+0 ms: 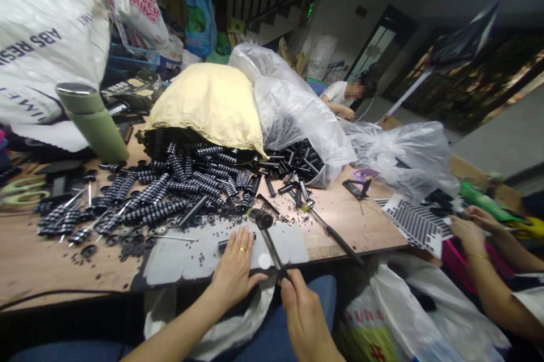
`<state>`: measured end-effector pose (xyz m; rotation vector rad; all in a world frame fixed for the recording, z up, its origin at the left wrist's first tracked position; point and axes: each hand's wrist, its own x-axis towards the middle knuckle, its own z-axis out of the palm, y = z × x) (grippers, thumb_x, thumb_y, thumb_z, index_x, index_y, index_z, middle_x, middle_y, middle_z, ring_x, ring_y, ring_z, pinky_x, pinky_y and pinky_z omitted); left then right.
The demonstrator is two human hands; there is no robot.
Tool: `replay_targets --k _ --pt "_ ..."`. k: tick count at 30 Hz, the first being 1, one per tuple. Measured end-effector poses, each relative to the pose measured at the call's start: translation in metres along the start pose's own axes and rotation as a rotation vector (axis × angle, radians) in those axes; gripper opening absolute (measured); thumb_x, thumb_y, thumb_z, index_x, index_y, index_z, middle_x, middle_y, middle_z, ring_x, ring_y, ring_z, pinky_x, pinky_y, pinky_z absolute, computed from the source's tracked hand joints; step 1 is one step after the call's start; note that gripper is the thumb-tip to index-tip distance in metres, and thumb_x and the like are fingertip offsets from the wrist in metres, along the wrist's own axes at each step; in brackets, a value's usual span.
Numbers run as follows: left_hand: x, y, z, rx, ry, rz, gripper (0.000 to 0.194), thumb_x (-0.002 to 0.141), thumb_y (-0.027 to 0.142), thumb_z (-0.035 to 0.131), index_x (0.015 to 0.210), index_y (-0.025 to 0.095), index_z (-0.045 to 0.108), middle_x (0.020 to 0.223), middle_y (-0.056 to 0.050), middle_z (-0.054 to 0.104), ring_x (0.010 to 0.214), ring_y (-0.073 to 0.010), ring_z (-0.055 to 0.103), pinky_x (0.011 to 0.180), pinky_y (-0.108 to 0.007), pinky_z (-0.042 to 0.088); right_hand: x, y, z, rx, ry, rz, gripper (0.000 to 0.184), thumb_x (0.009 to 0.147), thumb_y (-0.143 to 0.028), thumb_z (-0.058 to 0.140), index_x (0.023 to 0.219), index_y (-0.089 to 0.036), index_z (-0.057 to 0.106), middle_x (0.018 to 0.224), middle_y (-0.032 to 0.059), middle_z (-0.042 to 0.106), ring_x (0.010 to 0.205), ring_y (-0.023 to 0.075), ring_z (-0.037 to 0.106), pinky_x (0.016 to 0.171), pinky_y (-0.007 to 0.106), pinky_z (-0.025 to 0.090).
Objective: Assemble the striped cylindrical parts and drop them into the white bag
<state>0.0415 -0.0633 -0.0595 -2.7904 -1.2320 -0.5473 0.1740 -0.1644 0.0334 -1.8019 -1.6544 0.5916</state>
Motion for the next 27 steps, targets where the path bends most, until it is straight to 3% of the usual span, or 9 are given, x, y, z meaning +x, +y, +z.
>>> replay_targets --k 4,8,10,14,17,19,22,25,27 --pt "-0.008 -0.001 0.010 -0.059 -0.040 -0.001 0.075 0.074 0.042 0.042 0.134 0.000 0.022 0.140 -0.022 0.025 0.132 -0.0311 0.014 0.105 -0.046 0.016 0.004 -0.004 0.030 -0.166 -0.142 -0.025 0.032 0.091 -0.031 0.021 0.089 -0.018 0.050 0.068 0.0065 0.062 0.062 0.0189 0.062 0.052 0.023 0.038" --pt "-0.006 -0.006 0.013 -0.072 -0.053 0.005 0.072 0.072 0.032 0.045 0.131 -0.003 0.026 0.138 -0.024 0.027 0.131 -0.0326 0.016 0.104 -0.046 0.019 0.003 0.005 0.046 -0.356 -0.307 0.065 0.027 0.090 -0.028 0.027 0.088 -0.019 0.053 0.072 0.0074 0.066 0.065 0.0229 0.064 0.053 0.025 0.037" --pt "0.001 -0.010 0.011 -0.107 -0.025 0.000 0.064 0.075 0.032 0.046 0.128 -0.001 0.033 0.132 -0.025 0.038 0.126 -0.0329 0.028 0.100 -0.046 0.027 0.006 0.015 0.035 -0.328 -0.233 0.087 0.029 0.092 -0.029 0.024 0.090 -0.020 0.052 0.073 0.0049 0.067 0.068 0.0210 0.065 0.054 0.024 0.036" --pt "0.008 -0.014 -0.002 -0.154 0.054 -0.061 0.037 0.082 0.008 0.033 0.114 0.003 0.049 0.097 -0.019 0.059 0.094 -0.0248 0.055 0.081 -0.041 0.045 0.039 0.053 -0.013 -0.513 0.030 0.264 0.034 0.092 -0.033 0.025 0.081 -0.018 0.053 0.068 0.0068 0.065 0.064 0.0216 0.063 0.053 0.025 0.035" --pt "-0.010 -0.010 -0.008 -0.211 0.120 0.141 0.038 0.083 0.004 0.031 0.116 0.007 0.048 0.093 -0.014 0.060 0.087 -0.0200 0.055 0.079 -0.036 0.047 0.068 0.077 -0.042 -0.623 0.131 0.275 0.028 0.089 -0.030 0.035 0.079 -0.014 0.056 0.070 0.0103 0.063 0.071 0.0231 0.061 0.060 0.028 0.039" --pt "-0.033 -0.008 -0.006 -0.225 0.120 0.286 0.039 0.083 0.004 0.033 0.119 0.010 0.046 0.098 -0.013 0.060 0.091 -0.0189 0.054 0.082 -0.034 0.046 0.073 0.079 -0.043 -0.625 0.188 0.235 0.024 0.088 -0.030 0.038 0.091 -0.012 0.054 0.091 0.0146 0.061 0.090 0.0244 0.056 0.073 0.031 0.039" --pt "-0.075 -0.011 0.003 -0.193 0.045 0.364 0.042 0.082 0.002 0.031 0.120 0.011 0.045 0.106 -0.013 0.059 0.100 -0.0194 0.052 0.087 -0.034 0.044 0.045 0.062 -0.011 -0.473 0.106 -0.079 0.023 0.089 -0.029 0.035 0.092 -0.015 0.053 0.093 0.0095 0.058 0.093 0.0189 0.052 0.080 0.030 0.038" --pt "-0.119 -0.018 0.008 -0.174 -0.160 0.321 0.039 0.083 0.007 0.035 0.119 0.014 0.048 0.108 -0.012 0.059 0.102 -0.0207 0.052 0.088 -0.036 0.042 -0.005 0.047 0.046 -0.364 -0.392 -0.430 0.017 0.084 -0.033 0.046 0.084 -0.018 0.055 0.085 0.0036 0.059 0.083 0.0160 0.053 0.074 0.026 0.042" --pt "-0.142 -0.022 0.006 -0.125 -0.372 0.176 0.038 0.081 0.013 0.043 0.118 0.014 0.049 0.104 -0.013 0.060 0.098 -0.0232 0.054 0.086 -0.040 0.041 -0.029 0.049 0.085 -0.483 -0.510 -0.432 0.025 0.075 -0.035 0.058 0.088 -0.015 0.056 0.092 0.0079 0.059 0.090 0.0212 0.051 0.078 0.031 0.042"
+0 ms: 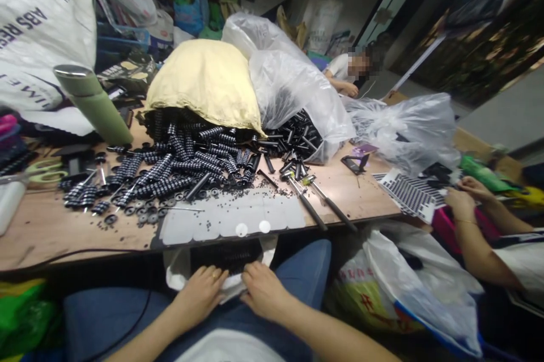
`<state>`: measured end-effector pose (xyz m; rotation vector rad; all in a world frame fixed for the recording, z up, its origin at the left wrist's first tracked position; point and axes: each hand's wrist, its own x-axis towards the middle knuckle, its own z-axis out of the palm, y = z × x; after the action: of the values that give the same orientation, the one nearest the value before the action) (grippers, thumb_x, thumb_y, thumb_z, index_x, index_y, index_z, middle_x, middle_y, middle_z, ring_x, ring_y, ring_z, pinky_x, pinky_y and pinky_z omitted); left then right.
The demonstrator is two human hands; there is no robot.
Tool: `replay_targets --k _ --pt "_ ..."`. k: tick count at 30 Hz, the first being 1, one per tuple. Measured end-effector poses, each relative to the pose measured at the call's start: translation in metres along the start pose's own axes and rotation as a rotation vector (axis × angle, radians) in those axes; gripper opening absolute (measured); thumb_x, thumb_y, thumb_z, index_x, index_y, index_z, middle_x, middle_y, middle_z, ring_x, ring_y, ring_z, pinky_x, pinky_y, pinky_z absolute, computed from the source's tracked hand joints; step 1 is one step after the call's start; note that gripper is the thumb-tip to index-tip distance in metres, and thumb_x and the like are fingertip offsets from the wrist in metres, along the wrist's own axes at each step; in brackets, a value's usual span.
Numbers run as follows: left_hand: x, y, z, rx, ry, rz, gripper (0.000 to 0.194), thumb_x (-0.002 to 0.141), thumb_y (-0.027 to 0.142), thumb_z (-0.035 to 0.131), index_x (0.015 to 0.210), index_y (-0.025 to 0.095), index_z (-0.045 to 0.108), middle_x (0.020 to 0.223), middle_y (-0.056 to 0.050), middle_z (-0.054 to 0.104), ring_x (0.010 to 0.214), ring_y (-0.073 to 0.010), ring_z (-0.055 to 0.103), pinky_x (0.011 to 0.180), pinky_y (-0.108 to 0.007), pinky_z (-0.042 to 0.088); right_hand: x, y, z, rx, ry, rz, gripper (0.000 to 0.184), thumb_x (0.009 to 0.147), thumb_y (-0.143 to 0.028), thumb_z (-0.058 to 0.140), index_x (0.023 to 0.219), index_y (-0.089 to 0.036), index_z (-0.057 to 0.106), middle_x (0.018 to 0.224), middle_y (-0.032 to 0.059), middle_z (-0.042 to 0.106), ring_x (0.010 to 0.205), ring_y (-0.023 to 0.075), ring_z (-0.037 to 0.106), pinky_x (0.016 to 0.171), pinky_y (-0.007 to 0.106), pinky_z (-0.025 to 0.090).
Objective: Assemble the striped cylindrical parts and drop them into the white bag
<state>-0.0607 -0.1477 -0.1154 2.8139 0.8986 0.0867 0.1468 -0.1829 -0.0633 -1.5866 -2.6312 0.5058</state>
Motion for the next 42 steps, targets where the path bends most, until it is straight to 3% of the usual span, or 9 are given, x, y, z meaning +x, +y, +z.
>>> replay_targets --k 4,9,17,21,26,32,35,38,42 --pt "-0.015 -0.008 -0.002 -0.001 -0.283 -0.273 0.029 0.078 0.005 0.038 0.094 0.014 0.060 0.087 -0.012 0.063 0.085 -0.0225 0.058 0.080 -0.039 0.040 0.024 -0.001 0.047 -0.121 -0.162 0.079 0.016 0.077 -0.017 0.052 0.089 -0.009 0.060 0.088 0.0135 0.063 0.091 0.0245 0.054 0.079 0.037 0.041" --pt "0.008 -0.019 -0.023 -0.052 -0.179 -0.457 0.029 0.082 0.010 0.030 0.079 0.015 0.059 0.078 -0.011 0.064 0.075 -0.0215 0.060 0.068 -0.032 0.041 0.043 0.030 0.034 -0.148 -0.166 0.096 0.019 0.078 -0.009 0.045 0.079 -0.010 0.064 0.079 0.0132 0.067 0.073 0.0200 0.062 0.064 0.028 0.043" --pt "-0.014 0.029 0.003 -0.072 -0.119 -0.216 0.028 0.072 0.000 0.035 0.069 0.015 0.059 0.072 -0.008 0.064 0.071 -0.0196 0.060 0.069 -0.029 0.043 -0.010 0.028 0.042 -0.159 -0.167 -0.024 0.015 0.070 -0.012 0.050 0.073 -0.012 0.065 0.078 0.0093 0.068 0.076 0.0194 0.063 0.071 0.026 0.043" --pt "0.003 0.022 -0.035 -0.217 -0.090 -0.236 0.023 0.083 0.021 0.040 0.075 0.018 0.061 0.074 -0.006 0.065 0.072 -0.0185 0.061 0.066 -0.027 0.045 -0.009 0.025 0.044 -0.167 -0.154 0.013 0.014 0.068 -0.015 0.055 0.076 -0.013 0.066 0.078 0.0097 0.069 0.076 0.0219 0.063 0.074 0.030 0.044" --pt "0.055 -0.046 -0.112 -0.016 0.474 -0.566 0.034 0.086 0.031 0.035 0.104 0.011 0.055 0.098 -0.014 0.060 0.094 -0.0242 0.054 0.082 -0.035 0.042 -0.004 0.013 0.012 0.043 -0.152 0.003 0.045 0.059 -0.037 0.071 0.099 -0.017 0.063 0.095 0.0093 0.067 0.089 0.0261 0.060 0.078 0.034 0.045" --pt "0.077 -0.112 -0.126 -0.041 0.367 -0.777 0.022 0.076 0.027 0.046 0.083 0.011 0.060 0.083 -0.013 0.062 0.084 -0.0254 0.057 0.075 -0.033 0.042 0.022 -0.002 -0.049 0.382 0.110 -0.059 0.029 0.076 -0.034 0.060 0.103 -0.023 0.061 0.098 0.0027 0.066 0.093 0.0168 0.059 0.083 0.025 0.043" --pt "0.073 -0.107 -0.127 -0.199 0.445 -0.808 0.023 0.072 0.034 0.053 0.078 0.013 0.058 0.077 -0.008 0.062 0.074 -0.0210 0.058 0.068 -0.029 0.042 0.051 0.000 -0.071 0.461 0.341 0.024 0.027 0.079 -0.029 0.056 0.105 -0.021 0.059 0.101 0.0044 0.063 0.097 0.0163 0.057 0.087 0.028 0.043" --pt "0.070 -0.080 -0.129 -0.512 0.555 -0.757 0.025 0.065 0.040 0.059 0.071 0.016 0.056 0.070 -0.003 0.060 0.068 -0.0178 0.056 0.064 -0.027 0.041 0.081 0.003 -0.083 0.440 0.528 0.073 0.065 0.068 -0.032 0.066 0.126 -0.019 0.040 0.129 0.0109 0.042 0.121 0.0223 0.037 0.099 0.038 0.034" --pt "0.071 -0.041 -0.118 -0.860 0.565 -0.694 0.025 0.058 0.036 0.065 0.062 0.017 0.051 0.056 0.003 0.052 0.056 -0.0142 0.051 0.055 -0.024 0.037 0.101 0.003 -0.087 0.358 0.525 0.031 0.100 0.055 -0.033 0.073 0.137 -0.017 0.017 0.142 0.0144 0.019 0.131 0.0267 0.017 0.105 0.044 0.024"
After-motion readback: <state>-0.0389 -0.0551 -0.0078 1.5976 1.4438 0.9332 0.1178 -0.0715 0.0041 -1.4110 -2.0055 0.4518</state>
